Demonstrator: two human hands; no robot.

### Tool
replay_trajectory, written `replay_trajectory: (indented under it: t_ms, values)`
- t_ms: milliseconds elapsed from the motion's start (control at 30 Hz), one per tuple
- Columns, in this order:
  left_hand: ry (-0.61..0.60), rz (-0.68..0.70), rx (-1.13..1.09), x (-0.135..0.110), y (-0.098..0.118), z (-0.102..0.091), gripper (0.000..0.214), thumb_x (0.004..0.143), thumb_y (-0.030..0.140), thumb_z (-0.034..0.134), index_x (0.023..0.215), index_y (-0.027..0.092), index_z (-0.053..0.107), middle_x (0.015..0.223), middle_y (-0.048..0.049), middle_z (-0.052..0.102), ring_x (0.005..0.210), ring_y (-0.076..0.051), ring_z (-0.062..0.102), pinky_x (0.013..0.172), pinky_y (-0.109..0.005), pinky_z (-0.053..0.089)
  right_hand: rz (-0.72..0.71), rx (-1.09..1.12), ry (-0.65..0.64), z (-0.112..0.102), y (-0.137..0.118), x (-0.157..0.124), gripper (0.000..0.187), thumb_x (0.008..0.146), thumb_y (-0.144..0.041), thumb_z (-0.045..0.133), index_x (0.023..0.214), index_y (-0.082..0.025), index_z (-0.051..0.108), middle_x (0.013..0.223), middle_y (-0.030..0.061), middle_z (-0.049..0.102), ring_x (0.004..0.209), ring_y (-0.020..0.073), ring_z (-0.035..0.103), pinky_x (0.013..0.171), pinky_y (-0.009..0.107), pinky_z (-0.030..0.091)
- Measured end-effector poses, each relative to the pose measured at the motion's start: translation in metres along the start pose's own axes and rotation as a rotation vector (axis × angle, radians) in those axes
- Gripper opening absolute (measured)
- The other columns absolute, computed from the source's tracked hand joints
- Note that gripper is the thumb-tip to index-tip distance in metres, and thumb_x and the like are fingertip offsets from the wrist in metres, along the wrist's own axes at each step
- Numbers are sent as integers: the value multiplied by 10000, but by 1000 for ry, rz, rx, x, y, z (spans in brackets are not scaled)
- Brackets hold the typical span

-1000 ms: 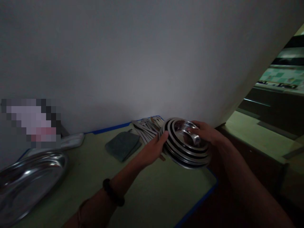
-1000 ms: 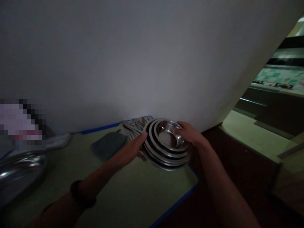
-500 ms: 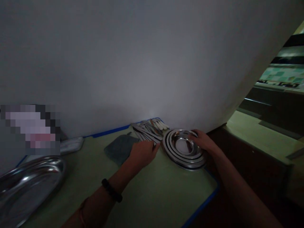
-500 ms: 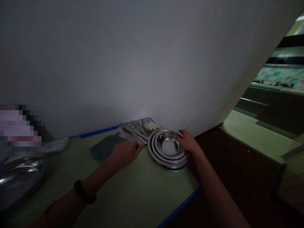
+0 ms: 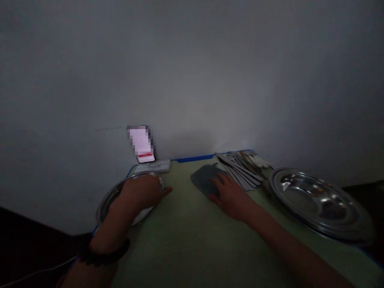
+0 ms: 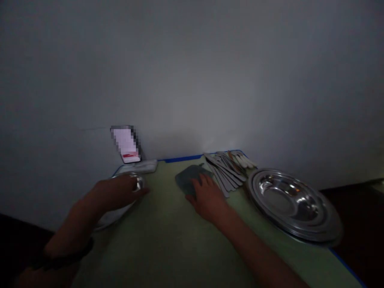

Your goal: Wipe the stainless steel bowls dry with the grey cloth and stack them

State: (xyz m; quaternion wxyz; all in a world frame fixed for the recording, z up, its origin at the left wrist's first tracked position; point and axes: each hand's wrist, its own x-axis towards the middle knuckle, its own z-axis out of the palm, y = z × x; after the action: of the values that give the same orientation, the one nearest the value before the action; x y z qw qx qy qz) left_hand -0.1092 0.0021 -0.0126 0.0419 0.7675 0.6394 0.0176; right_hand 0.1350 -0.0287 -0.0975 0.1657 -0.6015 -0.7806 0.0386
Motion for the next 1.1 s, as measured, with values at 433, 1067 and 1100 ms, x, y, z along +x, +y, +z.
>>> replay_trajectory:
  t_ms: [433,1067,1100]
  values:
    - [-111,143,210,-4,-10,-8,263,758,177,516,932,111,700,964,-194,727,892,-321,693,735,-410,522,-86,12,-419,4,-43,70,449,922,-396,477,1198,-72,623,1219,246,632,1149,350,598,967,443,440]
    - [-205,243,-377,0,-34,-17,274,863,430,585,1002,227,708,988,-68,747,889,-278,686,767,-420,507,41,939,-506,-7,-74,134,366,858,-252,479,1176,-163,637,611,-4,685,383,94,565,377,171,434]
    - [-197,222,-384,0,-37,-19,281,876,420,563,1023,225,703,1011,-73,743,912,-282,683,785,-430,504,42,932,-487,-12,-73,134,370,861,-256,475,1177,-164,643,602,-6,681,384,93,563,377,168,427]
